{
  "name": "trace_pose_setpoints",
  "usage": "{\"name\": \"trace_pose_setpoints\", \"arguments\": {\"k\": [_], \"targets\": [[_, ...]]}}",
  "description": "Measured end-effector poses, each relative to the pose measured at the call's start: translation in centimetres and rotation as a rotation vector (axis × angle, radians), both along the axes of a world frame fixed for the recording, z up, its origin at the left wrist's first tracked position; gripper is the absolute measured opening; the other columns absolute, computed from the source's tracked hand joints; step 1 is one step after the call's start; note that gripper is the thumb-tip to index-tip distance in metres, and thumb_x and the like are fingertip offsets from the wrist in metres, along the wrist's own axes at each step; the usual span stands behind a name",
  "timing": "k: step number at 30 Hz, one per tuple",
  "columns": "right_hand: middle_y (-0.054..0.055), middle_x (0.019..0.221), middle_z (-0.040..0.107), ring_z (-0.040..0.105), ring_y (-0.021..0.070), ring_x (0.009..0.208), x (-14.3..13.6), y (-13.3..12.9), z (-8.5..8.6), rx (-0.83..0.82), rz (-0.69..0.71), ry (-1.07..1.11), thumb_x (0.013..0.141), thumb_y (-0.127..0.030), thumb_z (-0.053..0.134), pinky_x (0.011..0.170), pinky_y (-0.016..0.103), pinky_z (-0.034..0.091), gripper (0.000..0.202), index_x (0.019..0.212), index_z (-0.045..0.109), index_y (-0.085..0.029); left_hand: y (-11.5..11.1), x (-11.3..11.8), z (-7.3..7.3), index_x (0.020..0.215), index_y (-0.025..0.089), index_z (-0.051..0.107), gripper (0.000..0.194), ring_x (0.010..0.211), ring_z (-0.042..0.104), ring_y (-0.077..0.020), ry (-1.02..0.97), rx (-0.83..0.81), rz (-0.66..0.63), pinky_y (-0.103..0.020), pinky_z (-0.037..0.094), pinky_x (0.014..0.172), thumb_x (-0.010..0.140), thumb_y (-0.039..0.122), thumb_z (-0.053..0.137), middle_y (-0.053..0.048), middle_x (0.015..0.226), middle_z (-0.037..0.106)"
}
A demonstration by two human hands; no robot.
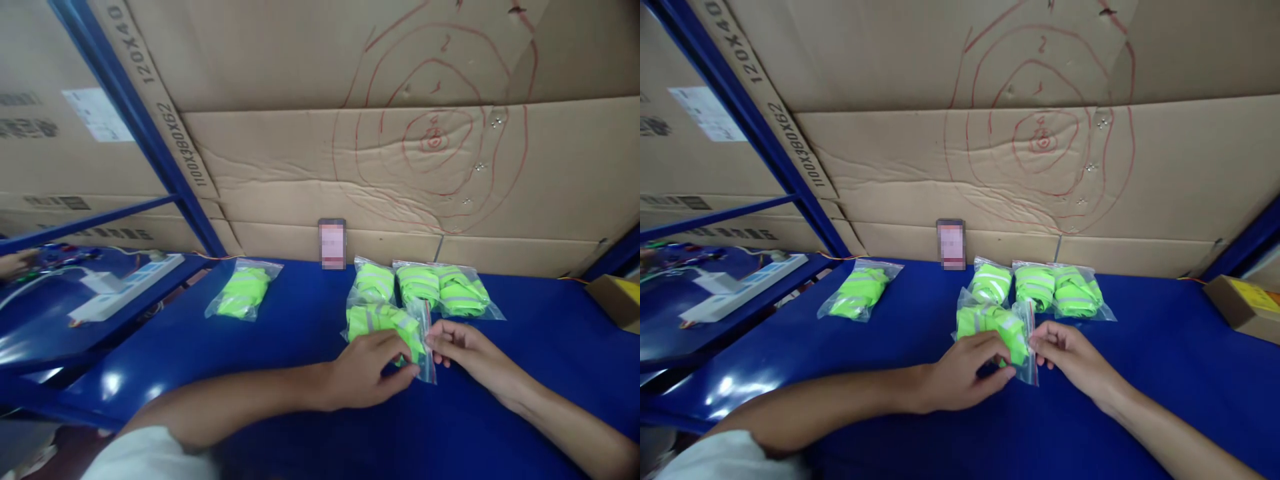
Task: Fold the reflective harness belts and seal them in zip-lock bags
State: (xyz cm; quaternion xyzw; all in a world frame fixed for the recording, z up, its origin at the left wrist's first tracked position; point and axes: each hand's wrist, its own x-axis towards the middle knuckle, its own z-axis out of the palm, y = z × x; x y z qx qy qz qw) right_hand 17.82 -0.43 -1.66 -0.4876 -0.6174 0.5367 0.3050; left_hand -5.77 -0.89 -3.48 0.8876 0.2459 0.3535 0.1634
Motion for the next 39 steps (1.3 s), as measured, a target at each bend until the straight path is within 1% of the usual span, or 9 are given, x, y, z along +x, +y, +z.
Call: {"name": "trace_pose_setpoints", "arguments": {"k": [3, 7, 11, 14, 19, 23, 28, 33, 39], "targets": [[0.001, 0.074, 0.065, 0.060, 0.0144, 0.072, -0.9, -2.6, 1.3, 0.163, 0.019, -0.053, 0.092, -0.057, 0.064, 0.067, 0.025, 0.045, 0.039, 0.084, 0.064, -0.019, -0.7, -0.3, 1.2, 0.089, 0.014, 0.063, 0.030, 0.062, 0.058, -0.0094, -0.273, -0.470, -0.013, -0.019, 0.046, 0.058, 0.091, 0.043, 0.068, -0.002, 0.073, 0.064], [0.002, 0.076, 0.069, 0.062, 0.0142, 0.071, -2.0, -5.6, 2.1, 0.251, 0.128, -0.101, 0.096, -0.047, 0.063, 0.067, 0.024, 0.047, 0.030, 0.083, 0.066, -0.020, -1.8, -0.6, 1.6, 0.081, 0.013, 0.064, 0.045, 0.063, 0.063, -0.0111, -0.336, -0.697, -0.094, -0.020, 0.049, 0.059, 0.066, 0.046, 0.090, -0.002, 0.072, 0.067], [0.002, 0.070, 0.069, 0.061, 0.0126, 0.063, -2.5, -6.4, 2.1, 0.270, 0.129, -0.062, 0.096, -0.047, 0.062, 0.061, 0.022, 0.047, 0.033, 0.080, 0.070, -0.019, -3.2, -0.7, 2.1, 0.085, 0.012, 0.070, 0.036, 0.069, 0.067, -0.0124, -0.262, -0.716, -0.080, -0.020, 0.052, 0.065, 0.076, 0.044, 0.084, -0.004, 0.077, 0.072], [0.002, 0.069, 0.069, 0.062, 0.0121, 0.063, -2.5, -6.2, 1.8, 0.273, 0.176, -0.024, 0.098, -0.046, 0.060, 0.061, 0.021, 0.049, 0.034, 0.082, 0.072, -0.019, -3.7, -0.8, 2.4, 0.091, 0.014, 0.073, 0.032, 0.074, 0.068, -0.0129, -0.182, -0.598, -0.106, -0.020, 0.052, 0.070, 0.080, 0.043, 0.081, -0.004, 0.082, 0.074], [0.001, 0.074, 0.070, 0.064, 0.0116, 0.066, -2.1, -5.3, 0.4, 0.370, 0.199, -0.161, 0.100, -0.043, 0.057, 0.063, 0.020, 0.048, 0.031, 0.083, 0.071, -0.021, -2.7, -0.5, 0.8, 0.100, 0.015, 0.073, 0.028, 0.083, 0.069, -0.0154, -0.080, -0.416, -0.128, -0.023, 0.051, 0.080, 0.091, 0.041, 0.068, -0.005, 0.091, 0.076], [-0.001, 0.073, 0.063, 0.059, 0.0109, 0.065, -1.5, -4.9, -0.5, 0.586, 0.145, -0.322, 0.098, -0.042, 0.062, 0.064, 0.021, 0.046, 0.023, 0.087, 0.065, -0.022, -1.2, -0.1, -0.5, 0.098, 0.013, 0.075, 0.031, 0.078, 0.069, -0.0147, -0.135, -0.571, -0.215, -0.022, 0.052, 0.074, 0.094, 0.042, 0.065, -0.006, 0.086, 0.075], [0.001, 0.083, 0.061, 0.056, 0.0127, 0.069, -0.9, -5.0, -0.5, 0.687, 0.157, -0.475, 0.095, -0.042, 0.067, 0.065, 0.024, 0.046, 0.020, 0.094, 0.059, -0.023, -1.0, 0.0, -0.5, 0.095, 0.011, 0.073, 0.040, 0.069, 0.064, -0.0129, -0.325, -0.861, -0.250, -0.024, 0.054, 0.068, 0.090, 0.050, 0.068, -0.006, 0.082, 0.071], [0.003, 0.088, 0.065, 0.061, 0.0143, 0.075, -1.3, -5.4, -0.2, 0.567, 0.177, -0.380, 0.099, -0.038, 0.061, 0.071, 0.025, 0.050, 0.014, 0.101, 0.065, -0.025, -1.0, -0.4, -0.4, 0.085, 0.011, 0.073, 0.032, 0.066, 0.059, -0.0099, -0.295, -0.660, -0.203, -0.020, 0.048, 0.065, 0.089, 0.043, 0.071, -0.004, 0.073, 0.069], [0.001, 0.078, 0.073, 0.066, 0.0144, 0.069, -1.4, -4.5, 0.7, 0.288, 0.175, -0.176, 0.095, -0.043, 0.066, 0.063, 0.023, 0.048, 0.024, 0.087, 0.071, -0.022, -1.0, -0.4, -0.7, 0.088, 0.012, 0.073, 0.038, 0.060, 0.062, -0.0108, -0.301, -0.839, -0.183, -0.020, 0.049, 0.056, 0.088, 0.050, 0.071, -0.005, 0.073, 0.070]]}}
